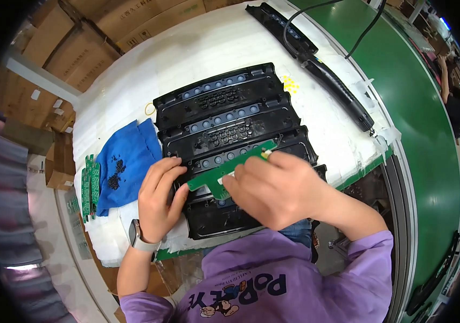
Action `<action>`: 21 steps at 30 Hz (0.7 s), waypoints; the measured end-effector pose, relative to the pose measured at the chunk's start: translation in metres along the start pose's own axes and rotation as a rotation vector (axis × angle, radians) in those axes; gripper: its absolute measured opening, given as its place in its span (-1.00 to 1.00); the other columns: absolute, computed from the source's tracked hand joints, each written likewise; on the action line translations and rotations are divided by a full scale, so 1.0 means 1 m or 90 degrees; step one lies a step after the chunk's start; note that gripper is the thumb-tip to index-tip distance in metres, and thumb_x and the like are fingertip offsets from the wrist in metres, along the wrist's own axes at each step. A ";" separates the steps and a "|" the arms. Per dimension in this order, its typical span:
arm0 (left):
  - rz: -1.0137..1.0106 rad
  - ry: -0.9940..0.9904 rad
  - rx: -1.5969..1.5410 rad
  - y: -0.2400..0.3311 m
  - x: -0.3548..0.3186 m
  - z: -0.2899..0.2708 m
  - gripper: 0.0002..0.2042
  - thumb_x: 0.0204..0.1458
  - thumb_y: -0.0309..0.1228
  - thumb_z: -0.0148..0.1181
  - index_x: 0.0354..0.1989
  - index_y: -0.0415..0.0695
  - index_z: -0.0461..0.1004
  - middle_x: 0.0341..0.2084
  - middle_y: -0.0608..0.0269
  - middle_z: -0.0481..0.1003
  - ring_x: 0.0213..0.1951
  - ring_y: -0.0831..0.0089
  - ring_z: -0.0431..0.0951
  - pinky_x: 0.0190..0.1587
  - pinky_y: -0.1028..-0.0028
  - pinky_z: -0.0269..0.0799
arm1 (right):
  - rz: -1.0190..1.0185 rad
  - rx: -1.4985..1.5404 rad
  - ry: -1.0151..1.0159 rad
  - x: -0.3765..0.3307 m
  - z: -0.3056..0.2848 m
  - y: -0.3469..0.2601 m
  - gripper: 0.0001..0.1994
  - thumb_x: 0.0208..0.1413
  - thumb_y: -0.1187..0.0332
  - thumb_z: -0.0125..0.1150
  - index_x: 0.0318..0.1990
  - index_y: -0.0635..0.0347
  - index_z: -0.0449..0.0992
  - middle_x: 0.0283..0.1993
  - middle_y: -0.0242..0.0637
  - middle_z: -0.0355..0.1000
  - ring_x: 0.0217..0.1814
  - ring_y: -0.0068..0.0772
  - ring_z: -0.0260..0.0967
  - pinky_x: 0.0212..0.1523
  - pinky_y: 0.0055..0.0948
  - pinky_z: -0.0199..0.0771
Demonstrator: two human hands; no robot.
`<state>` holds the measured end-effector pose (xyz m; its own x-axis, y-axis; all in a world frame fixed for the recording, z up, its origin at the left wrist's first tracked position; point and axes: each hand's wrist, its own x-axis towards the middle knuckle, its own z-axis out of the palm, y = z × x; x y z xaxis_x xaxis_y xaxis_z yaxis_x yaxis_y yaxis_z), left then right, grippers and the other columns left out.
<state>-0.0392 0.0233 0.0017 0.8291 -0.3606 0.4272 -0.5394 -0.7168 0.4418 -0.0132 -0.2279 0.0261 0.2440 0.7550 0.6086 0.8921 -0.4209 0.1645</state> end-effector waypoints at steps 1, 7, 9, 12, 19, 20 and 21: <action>-0.028 -0.012 -0.035 -0.001 -0.001 0.002 -0.73 -0.18 -0.58 0.23 -0.24 -0.30 0.43 -0.18 0.00 0.45 -0.11 0.05 0.46 -0.04 0.29 0.36 | 0.003 0.002 -0.004 -0.002 0.006 0.000 -0.76 -0.31 0.38 0.17 -0.41 0.29 0.53 -0.45 -0.36 0.36 -0.34 -0.45 0.34 -0.53 -0.56 0.21; -0.084 -0.025 -0.094 -0.007 0.001 0.003 -0.69 -0.27 -0.58 0.33 -0.28 -0.28 0.45 -0.19 0.05 0.44 -0.14 0.10 0.47 -0.13 0.34 0.42 | -0.001 -0.017 -0.137 0.000 0.024 0.002 -0.69 -0.34 0.45 0.21 -0.30 0.33 0.53 -0.43 -0.32 0.38 -0.43 -0.53 0.30 -0.59 -0.61 0.17; -0.094 -0.024 -0.111 -0.007 0.001 0.004 -0.71 -0.27 -0.58 0.34 -0.30 -0.28 0.46 -0.18 0.06 0.44 -0.12 0.11 0.47 -0.10 0.34 0.42 | 0.006 -0.010 -0.138 0.002 0.028 0.003 -0.68 -0.34 0.45 0.22 -0.30 0.33 0.53 -0.44 -0.33 0.37 -0.43 -0.54 0.29 -0.59 -0.61 0.16; -0.104 -0.025 -0.127 -0.008 0.002 0.005 -0.73 -0.28 -0.58 0.34 -0.33 -0.28 0.47 -0.17 0.06 0.44 -0.10 0.11 0.47 -0.09 0.34 0.41 | 0.020 -0.006 -0.142 0.002 0.031 0.005 -0.68 -0.33 0.43 0.23 -0.29 0.32 0.53 -0.43 -0.33 0.37 -0.43 -0.54 0.29 -0.59 -0.61 0.15; -0.088 -0.031 -0.120 -0.007 0.004 0.005 -0.75 -0.25 -0.59 0.31 -0.32 -0.29 0.47 -0.17 0.03 0.42 -0.08 0.07 0.46 -0.08 0.31 0.40 | 0.196 0.276 -0.207 0.007 0.029 0.021 -0.62 -0.36 0.25 0.32 -0.32 0.27 0.52 -0.26 -0.32 0.39 -0.31 -0.35 0.35 -0.48 -0.46 0.36; -0.088 -0.032 -0.120 -0.006 0.004 0.005 -0.75 -0.25 -0.59 0.31 -0.32 -0.29 0.47 -0.17 0.03 0.42 -0.08 0.07 0.46 -0.08 0.31 0.40 | 0.193 0.274 -0.205 0.006 0.027 0.024 -0.59 -0.40 0.23 0.36 -0.33 0.27 0.50 -0.26 -0.29 0.39 -0.25 -0.27 0.36 -0.39 -0.41 0.42; -0.083 -0.033 -0.114 -0.006 0.004 0.005 -0.74 -0.26 -0.61 0.31 -0.31 -0.29 0.48 -0.17 0.02 0.42 -0.09 0.07 0.46 -0.09 0.30 0.41 | 0.192 0.277 -0.206 0.005 0.026 0.027 -0.59 -0.40 0.23 0.36 -0.33 0.27 0.50 -0.26 -0.29 0.39 -0.25 -0.27 0.36 -0.39 -0.41 0.42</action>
<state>-0.0317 0.0236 -0.0032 0.8977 -0.3048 0.3181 -0.4403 -0.6435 0.6261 0.0217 -0.2222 0.0139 0.5524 0.7770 0.3018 0.8222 -0.4482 -0.3509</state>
